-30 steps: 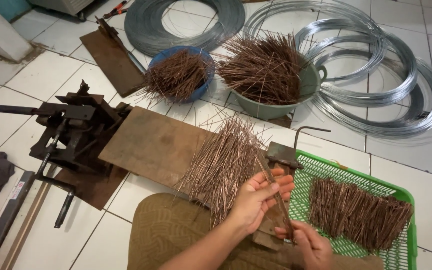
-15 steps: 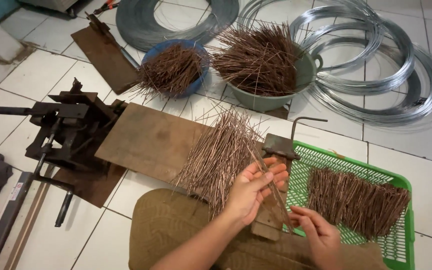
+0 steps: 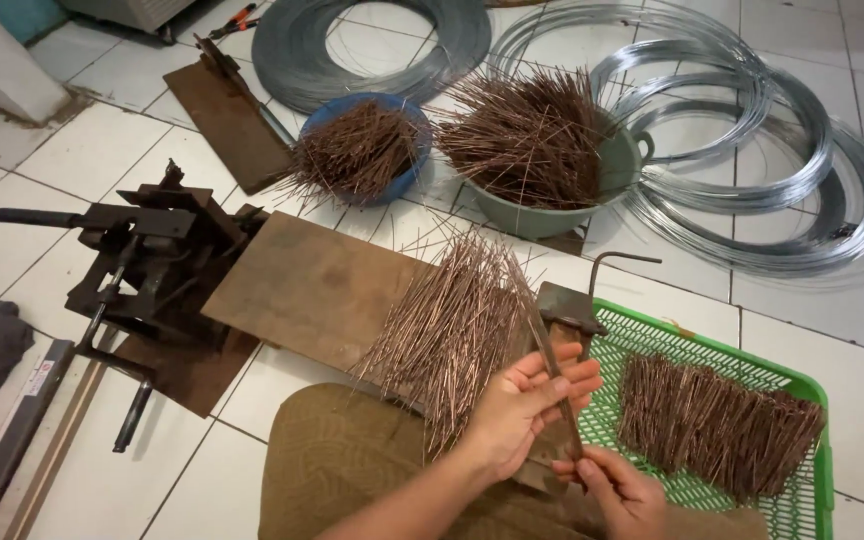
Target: Bending thin metal rods into a specific shape using a manual bending jig on the floor.
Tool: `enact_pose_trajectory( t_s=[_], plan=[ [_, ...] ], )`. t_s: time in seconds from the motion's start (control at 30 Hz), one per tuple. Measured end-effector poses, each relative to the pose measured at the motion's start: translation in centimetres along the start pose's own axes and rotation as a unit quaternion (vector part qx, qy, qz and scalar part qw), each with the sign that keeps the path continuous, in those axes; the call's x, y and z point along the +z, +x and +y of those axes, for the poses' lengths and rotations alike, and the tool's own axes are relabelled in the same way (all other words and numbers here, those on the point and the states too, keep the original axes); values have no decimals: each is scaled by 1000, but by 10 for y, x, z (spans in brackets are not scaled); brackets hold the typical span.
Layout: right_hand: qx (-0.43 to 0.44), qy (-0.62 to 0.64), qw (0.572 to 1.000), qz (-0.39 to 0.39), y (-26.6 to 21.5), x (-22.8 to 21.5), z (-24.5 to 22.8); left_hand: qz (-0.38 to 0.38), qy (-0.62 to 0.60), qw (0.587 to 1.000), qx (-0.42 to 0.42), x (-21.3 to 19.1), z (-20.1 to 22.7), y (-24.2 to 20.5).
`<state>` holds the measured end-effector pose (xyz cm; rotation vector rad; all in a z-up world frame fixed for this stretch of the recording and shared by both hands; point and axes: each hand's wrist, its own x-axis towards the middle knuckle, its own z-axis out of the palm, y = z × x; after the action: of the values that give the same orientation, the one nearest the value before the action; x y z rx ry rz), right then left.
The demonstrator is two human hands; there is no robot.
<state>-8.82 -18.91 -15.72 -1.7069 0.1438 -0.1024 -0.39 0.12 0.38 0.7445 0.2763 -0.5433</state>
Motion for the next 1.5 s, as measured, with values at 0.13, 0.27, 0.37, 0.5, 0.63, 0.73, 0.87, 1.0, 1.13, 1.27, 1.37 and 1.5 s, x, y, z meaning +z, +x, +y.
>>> enact_pose_trajectory(
  t_s=[0.13, 0.27, 0.37, 0.5, 0.63, 0.73, 0.87, 1.0, 1.13, 1.27, 1.37, 1.5],
  plan=[
    [-6, -51, 998, -33, 6, -14, 4, -58, -1, 997, 43, -13, -10, 5],
    [-229, -265, 936, 19, 22, -15, -48, -101, 73, 992, -3, -19, -5, 8],
    [-407, -382, 825, 84, 38, -9, -95, -168, 115, 976, -75, -28, -8, 12],
    [-555, -446, 702, 15, 70, -17, -75, -187, 182, 956, -134, -28, -14, 10],
    [-588, -422, 690, -25, 93, -4, -73, -167, 145, 962, -157, -26, -11, 15],
    [-536, -379, 752, -64, 125, -5, -26, -128, 71, 976, -162, -24, 7, 26],
    [-259, -302, 916, -58, 150, -1, -13, -201, 493, 826, 184, -25, 33, 58],
    [-164, -255, 950, -70, 146, 15, -54, -135, 640, 671, 349, -5, 38, 84],
    [-148, -283, 944, -79, 149, 7, -46, -133, 623, 705, 313, 2, 28, 84],
    [-68, -288, 949, -110, 146, 8, -50, -157, 540, 758, 330, 0, 26, 97],
    [-53, -299, 948, -97, 142, 7, -44, -168, 533, 760, 331, -3, 25, 98],
    [-74, -341, 935, -67, 145, 4, -33, -166, 526, 755, 354, -5, 21, 103]
  ],
)
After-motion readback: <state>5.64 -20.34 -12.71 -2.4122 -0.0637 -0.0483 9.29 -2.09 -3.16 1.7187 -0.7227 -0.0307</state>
